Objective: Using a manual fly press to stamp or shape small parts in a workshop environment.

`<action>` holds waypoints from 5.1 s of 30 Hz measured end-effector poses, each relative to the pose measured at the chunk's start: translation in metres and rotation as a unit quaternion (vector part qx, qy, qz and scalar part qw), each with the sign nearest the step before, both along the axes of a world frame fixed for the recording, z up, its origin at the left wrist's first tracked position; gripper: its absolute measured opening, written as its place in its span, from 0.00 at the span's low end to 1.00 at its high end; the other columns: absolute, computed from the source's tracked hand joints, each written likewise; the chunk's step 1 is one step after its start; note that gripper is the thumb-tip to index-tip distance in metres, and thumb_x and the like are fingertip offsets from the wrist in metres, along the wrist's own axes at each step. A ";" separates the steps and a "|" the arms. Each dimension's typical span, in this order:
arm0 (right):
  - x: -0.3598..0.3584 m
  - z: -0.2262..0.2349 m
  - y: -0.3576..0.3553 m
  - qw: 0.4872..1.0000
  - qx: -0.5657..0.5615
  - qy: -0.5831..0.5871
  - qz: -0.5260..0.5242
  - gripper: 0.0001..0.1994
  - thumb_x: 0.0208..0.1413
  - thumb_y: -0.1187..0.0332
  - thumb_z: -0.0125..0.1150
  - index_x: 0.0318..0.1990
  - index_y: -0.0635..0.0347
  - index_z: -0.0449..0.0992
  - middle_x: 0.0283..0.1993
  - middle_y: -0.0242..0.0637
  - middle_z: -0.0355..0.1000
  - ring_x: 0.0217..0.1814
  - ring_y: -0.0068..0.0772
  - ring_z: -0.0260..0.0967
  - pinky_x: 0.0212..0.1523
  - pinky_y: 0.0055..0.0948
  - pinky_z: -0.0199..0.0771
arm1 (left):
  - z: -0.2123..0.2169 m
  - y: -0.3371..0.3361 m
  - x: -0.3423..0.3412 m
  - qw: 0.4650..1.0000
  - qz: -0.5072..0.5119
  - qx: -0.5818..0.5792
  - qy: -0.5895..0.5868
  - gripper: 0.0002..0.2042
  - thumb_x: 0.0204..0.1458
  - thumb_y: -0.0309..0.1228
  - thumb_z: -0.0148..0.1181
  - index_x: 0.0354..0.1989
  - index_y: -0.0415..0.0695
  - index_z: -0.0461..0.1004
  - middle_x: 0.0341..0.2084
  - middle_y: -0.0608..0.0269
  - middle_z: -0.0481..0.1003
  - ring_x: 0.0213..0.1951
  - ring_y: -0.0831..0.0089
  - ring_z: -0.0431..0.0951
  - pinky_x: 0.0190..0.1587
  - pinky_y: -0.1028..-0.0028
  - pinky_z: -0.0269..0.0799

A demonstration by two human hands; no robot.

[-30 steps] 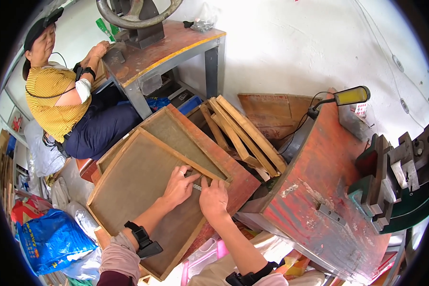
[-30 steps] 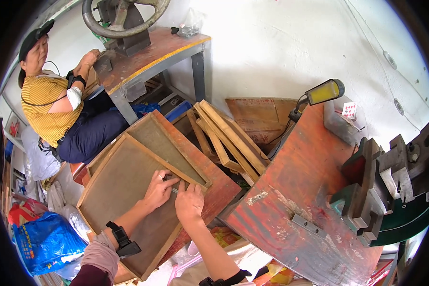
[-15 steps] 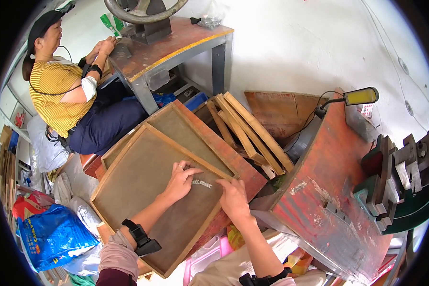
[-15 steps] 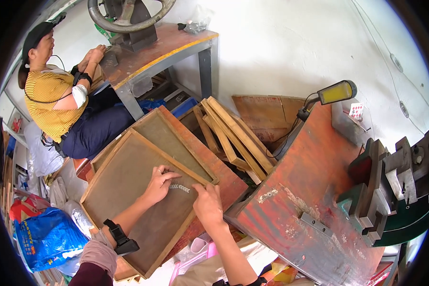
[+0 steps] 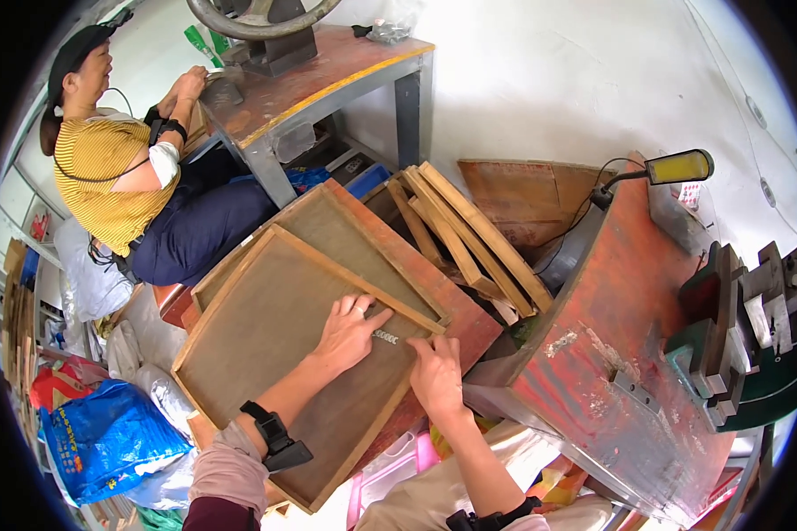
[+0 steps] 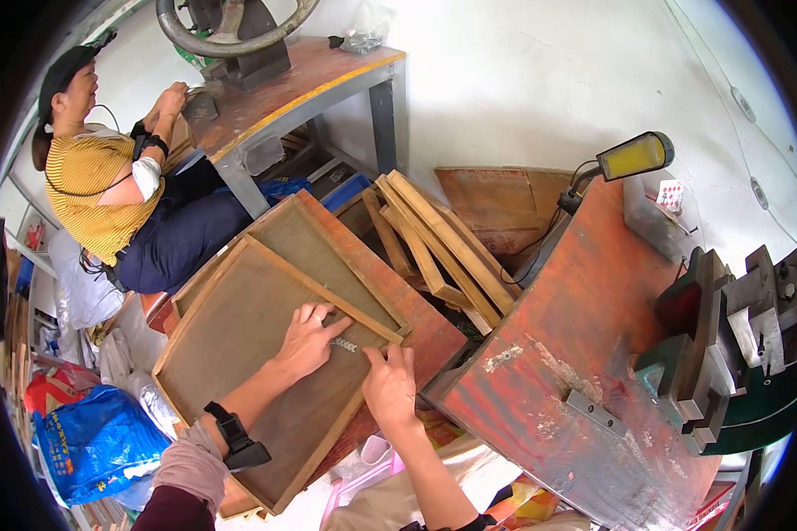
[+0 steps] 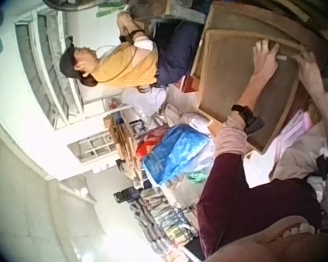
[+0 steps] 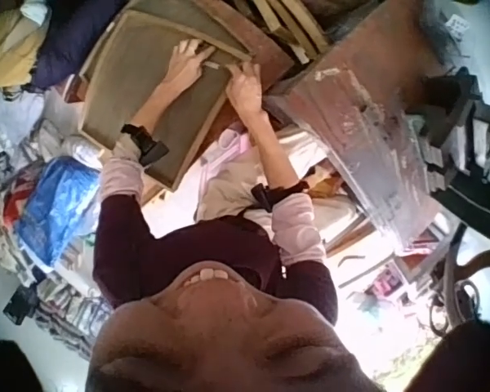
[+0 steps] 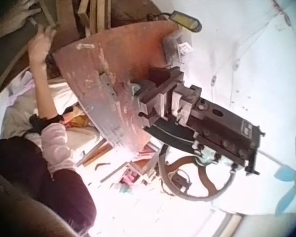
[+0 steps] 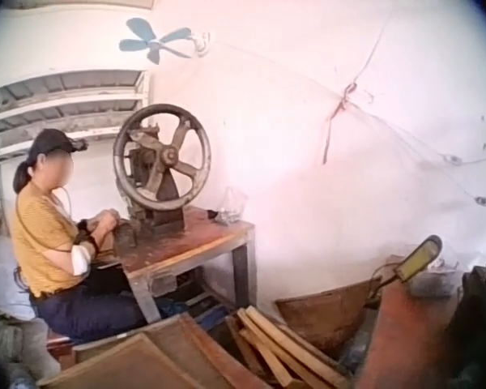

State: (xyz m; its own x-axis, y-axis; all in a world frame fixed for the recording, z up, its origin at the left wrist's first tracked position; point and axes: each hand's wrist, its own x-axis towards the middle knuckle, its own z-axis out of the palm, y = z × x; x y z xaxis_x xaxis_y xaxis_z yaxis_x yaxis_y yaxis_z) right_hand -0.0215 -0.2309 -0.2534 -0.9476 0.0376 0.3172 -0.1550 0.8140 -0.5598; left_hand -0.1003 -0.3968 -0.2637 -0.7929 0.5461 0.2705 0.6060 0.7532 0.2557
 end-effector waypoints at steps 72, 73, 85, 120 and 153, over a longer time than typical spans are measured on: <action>-0.035 -0.028 -0.039 0.994 0.076 -0.078 0.031 0.07 0.46 0.72 0.62 0.34 0.60 0.73 0.36 0.45 0.68 0.44 0.47 0.65 0.45 0.39 0.67 | -0.015 -0.019 0.027 0.968 0.131 0.190 -0.099 0.09 0.42 0.25 0.64 0.34 0.43 0.77 0.34 0.59 0.71 0.41 0.58 0.67 0.47 0.65 0.64; -0.035 -0.028 -0.040 0.996 0.055 -0.067 0.027 0.07 0.46 0.73 0.62 0.34 0.60 0.73 0.36 0.45 0.68 0.43 0.47 0.65 0.44 0.39 0.68 | -0.016 -0.021 0.027 0.967 0.122 0.198 -0.100 0.09 0.42 0.25 0.64 0.34 0.42 0.76 0.34 0.58 0.71 0.41 0.58 0.66 0.47 0.65 0.64; -0.018 -0.015 -0.025 0.982 -0.138 -0.037 0.124 0.06 0.46 0.75 0.61 0.33 0.60 0.72 0.33 0.43 0.71 0.39 0.49 0.66 0.43 0.40 0.67 | -0.009 -0.040 0.054 0.757 0.133 0.527 -0.363 0.06 0.54 0.21 0.55 0.38 0.36 0.67 0.32 0.57 0.76 0.34 0.75 0.77 0.37 0.77 0.73; 0.100 0.130 0.023 0.986 -0.146 0.065 0.052 0.10 0.48 0.76 0.62 0.39 0.63 0.75 0.37 0.45 0.69 0.36 0.48 0.68 0.39 0.37 0.71 | 0.070 -0.044 0.138 0.644 0.195 0.616 -0.410 0.07 0.49 0.21 0.62 0.36 0.35 0.74 0.30 0.55 0.77 0.32 0.68 0.79 0.37 0.70 0.80; -0.029 -0.034 -0.059 0.996 0.054 -0.061 0.021 0.07 0.53 0.72 0.57 0.35 0.66 0.69 0.37 0.51 0.63 0.43 0.51 0.66 0.44 0.40 0.70 | 0.030 -0.059 0.138 0.595 0.237 0.637 -0.429 0.08 0.51 0.22 0.60 0.38 0.33 0.72 0.31 0.54 0.75 0.33 0.67 0.79 0.38 0.70 0.79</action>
